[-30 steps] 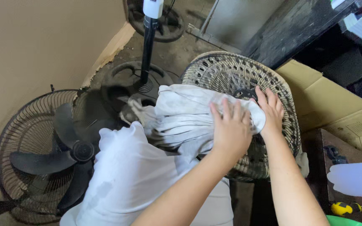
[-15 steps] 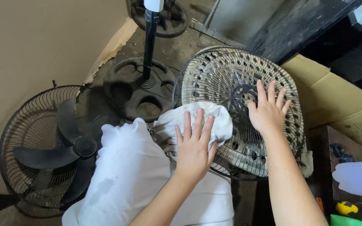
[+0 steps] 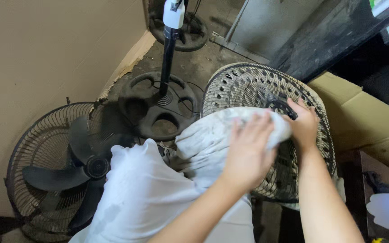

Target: The person wipes the front grill of a standing fan with a small cloth, then uses a larger cloth to wipe the same grill. The person rotates the grill to reach different areas and continues wiping until the end of the clip.

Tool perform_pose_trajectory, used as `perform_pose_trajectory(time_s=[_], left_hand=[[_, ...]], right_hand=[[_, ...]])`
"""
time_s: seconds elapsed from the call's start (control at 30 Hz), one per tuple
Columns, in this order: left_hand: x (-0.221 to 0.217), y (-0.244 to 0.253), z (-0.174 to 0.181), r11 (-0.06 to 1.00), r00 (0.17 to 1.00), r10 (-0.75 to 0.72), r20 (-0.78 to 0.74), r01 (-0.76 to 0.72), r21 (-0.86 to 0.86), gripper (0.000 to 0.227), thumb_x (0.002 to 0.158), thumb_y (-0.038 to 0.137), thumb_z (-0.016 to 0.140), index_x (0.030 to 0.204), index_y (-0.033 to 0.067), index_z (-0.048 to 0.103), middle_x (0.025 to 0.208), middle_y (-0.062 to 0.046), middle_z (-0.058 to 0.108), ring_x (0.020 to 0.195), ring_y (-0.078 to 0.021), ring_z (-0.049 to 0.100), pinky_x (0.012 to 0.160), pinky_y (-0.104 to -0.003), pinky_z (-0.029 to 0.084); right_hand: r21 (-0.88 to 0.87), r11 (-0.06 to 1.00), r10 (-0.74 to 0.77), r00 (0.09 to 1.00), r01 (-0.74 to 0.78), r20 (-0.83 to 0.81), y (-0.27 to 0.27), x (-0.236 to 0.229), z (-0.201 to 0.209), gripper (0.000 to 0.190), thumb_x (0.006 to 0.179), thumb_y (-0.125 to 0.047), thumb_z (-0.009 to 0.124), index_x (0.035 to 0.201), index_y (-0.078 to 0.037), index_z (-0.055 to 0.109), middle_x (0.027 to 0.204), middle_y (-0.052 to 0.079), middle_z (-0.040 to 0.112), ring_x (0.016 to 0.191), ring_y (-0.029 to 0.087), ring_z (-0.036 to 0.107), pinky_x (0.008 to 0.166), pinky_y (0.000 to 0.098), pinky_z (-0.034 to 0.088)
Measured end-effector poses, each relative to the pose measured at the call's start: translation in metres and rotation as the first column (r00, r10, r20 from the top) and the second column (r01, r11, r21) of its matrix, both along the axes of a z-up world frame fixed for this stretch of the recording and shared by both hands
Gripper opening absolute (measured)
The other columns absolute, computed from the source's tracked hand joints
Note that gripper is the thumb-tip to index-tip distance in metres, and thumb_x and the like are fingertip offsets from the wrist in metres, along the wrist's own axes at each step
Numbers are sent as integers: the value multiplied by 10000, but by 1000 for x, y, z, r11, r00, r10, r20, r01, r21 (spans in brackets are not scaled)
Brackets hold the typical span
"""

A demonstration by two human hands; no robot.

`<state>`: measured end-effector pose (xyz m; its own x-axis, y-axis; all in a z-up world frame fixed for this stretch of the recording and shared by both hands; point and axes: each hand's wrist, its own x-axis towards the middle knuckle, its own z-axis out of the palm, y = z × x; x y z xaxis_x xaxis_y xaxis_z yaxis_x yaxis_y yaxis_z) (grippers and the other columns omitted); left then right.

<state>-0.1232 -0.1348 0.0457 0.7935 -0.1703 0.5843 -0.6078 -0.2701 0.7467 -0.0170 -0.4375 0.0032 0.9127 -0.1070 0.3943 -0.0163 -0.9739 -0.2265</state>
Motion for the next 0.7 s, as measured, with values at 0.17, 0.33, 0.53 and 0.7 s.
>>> perform_pose_trajectory(time_s=[0.17,0.33,0.53,0.7], left_hand=[[17,-44,12,853,997,45,68,-74,516,515,877,242,628,1337,13,598,1521,-158,508,1433,-355,438,1202,-640,211],[33,-37,-3,825,997,52,52,-72,560,565,887,274,625,1373,-12,581,1520,-149,510,1462,-335,419,1226,-564,236],[26,20,-25,922,977,200,77,-214,321,601,848,249,637,1410,39,603,1565,-149,491,1466,-393,383,1177,-620,243],[22,-1,-6,899,985,172,20,-166,406,482,809,192,612,1275,83,669,1503,-92,521,1473,-410,351,1095,-803,134]], right_hand=[[49,990,-132,991,132,1,15,-7,3,501,860,-308,744,1358,-273,705,1526,144,550,1452,489,377,1209,568,212],[105,989,-104,994,101,24,28,-13,17,498,840,-350,756,1332,-289,709,1521,123,551,1460,473,373,1211,548,240],[73,989,-129,991,128,21,31,-15,14,491,854,-345,747,1341,-295,705,1526,117,551,1464,463,380,1212,562,236],[-1,987,-162,987,162,18,36,-11,10,498,875,-336,714,1370,-295,691,1552,118,522,1458,479,357,1209,584,222]])
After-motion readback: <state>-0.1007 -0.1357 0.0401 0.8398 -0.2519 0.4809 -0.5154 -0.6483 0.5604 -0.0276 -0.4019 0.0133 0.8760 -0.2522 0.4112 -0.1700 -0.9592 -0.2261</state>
